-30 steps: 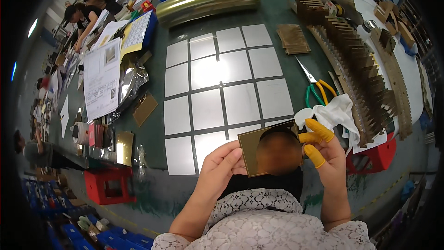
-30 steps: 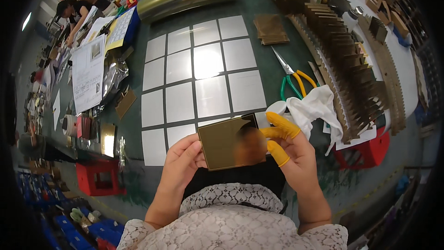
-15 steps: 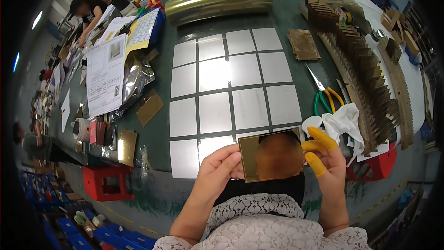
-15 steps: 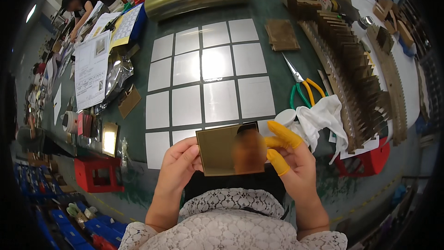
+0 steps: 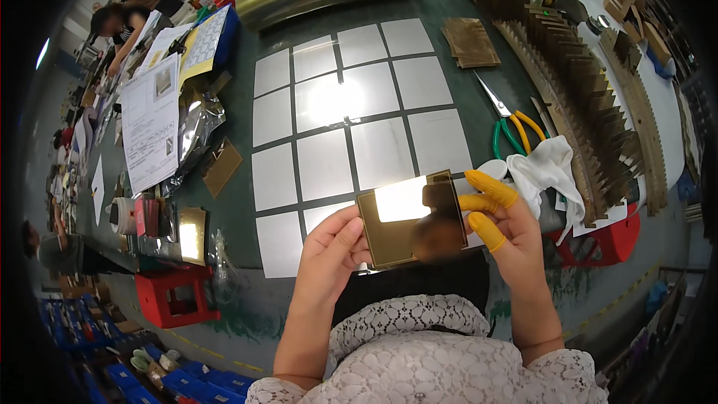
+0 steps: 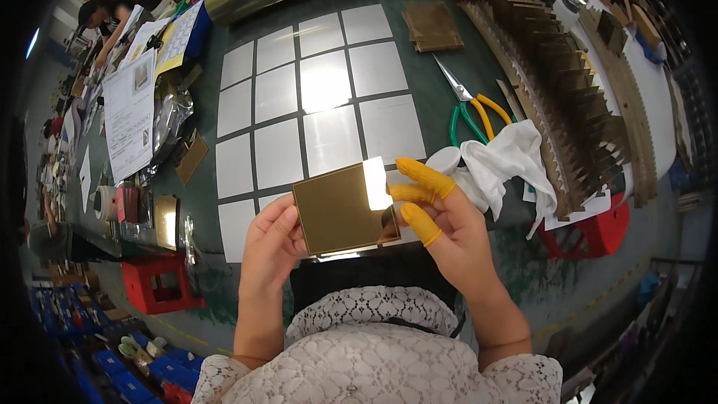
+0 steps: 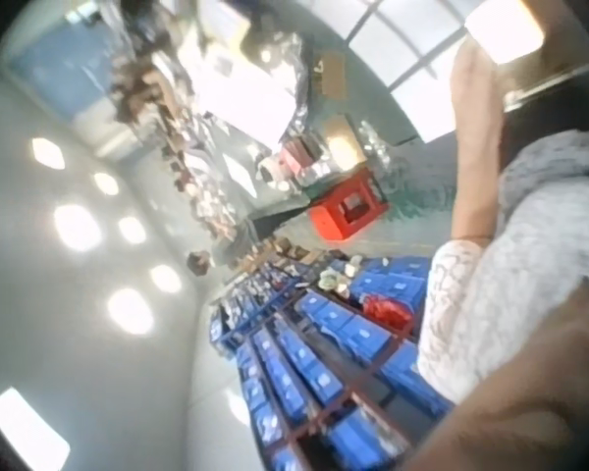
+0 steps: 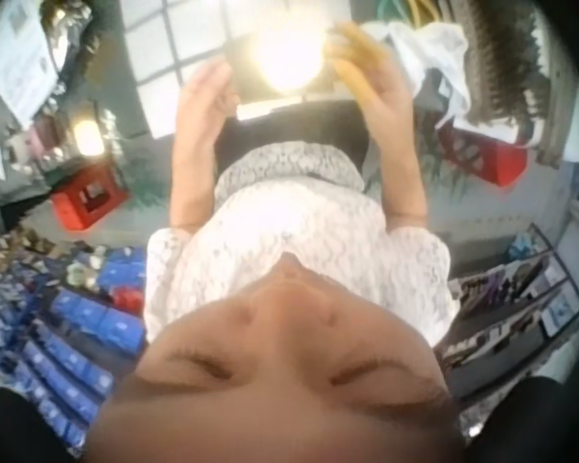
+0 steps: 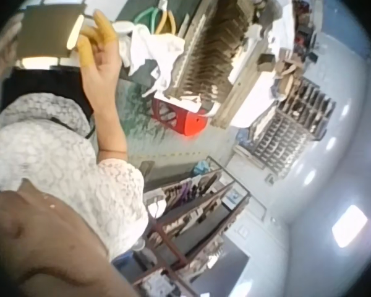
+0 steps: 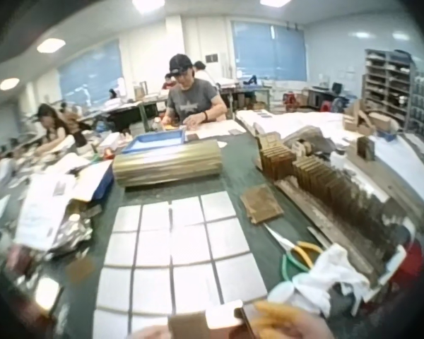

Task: The person picks up small square mirrors from a stack, wipes them with a white cloth, and places them into a cardboard holder. They also use scissors to cut a sheet of white material on the table.

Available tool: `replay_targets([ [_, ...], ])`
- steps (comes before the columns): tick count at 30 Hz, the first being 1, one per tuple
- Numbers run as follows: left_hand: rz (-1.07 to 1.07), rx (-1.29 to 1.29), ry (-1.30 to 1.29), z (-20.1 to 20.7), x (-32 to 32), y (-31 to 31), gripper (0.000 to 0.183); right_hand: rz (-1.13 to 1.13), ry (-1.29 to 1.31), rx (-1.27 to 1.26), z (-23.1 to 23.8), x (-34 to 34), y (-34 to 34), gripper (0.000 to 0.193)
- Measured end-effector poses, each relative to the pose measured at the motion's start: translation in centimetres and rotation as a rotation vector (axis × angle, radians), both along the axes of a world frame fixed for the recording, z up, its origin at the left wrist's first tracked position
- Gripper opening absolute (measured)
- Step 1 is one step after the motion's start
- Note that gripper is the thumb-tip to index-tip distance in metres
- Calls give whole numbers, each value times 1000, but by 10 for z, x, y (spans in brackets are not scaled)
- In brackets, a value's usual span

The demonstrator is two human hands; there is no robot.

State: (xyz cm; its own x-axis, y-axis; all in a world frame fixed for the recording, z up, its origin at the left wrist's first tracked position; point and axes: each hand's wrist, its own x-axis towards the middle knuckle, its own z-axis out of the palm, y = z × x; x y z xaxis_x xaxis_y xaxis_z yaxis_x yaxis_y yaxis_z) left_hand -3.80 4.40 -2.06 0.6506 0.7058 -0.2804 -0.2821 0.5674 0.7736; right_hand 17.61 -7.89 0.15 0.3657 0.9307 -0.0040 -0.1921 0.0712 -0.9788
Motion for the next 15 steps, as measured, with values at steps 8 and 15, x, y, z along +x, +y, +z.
replay_targets([
  [8, 7, 40, 12, -1, 0, -1, 33, 22, 10, -16, -2, 1, -2, 44],
  [15, 23, 77, 46, 1, -2, -1, 33, 19, 16, -35, -6, -3, -1, 46],
])
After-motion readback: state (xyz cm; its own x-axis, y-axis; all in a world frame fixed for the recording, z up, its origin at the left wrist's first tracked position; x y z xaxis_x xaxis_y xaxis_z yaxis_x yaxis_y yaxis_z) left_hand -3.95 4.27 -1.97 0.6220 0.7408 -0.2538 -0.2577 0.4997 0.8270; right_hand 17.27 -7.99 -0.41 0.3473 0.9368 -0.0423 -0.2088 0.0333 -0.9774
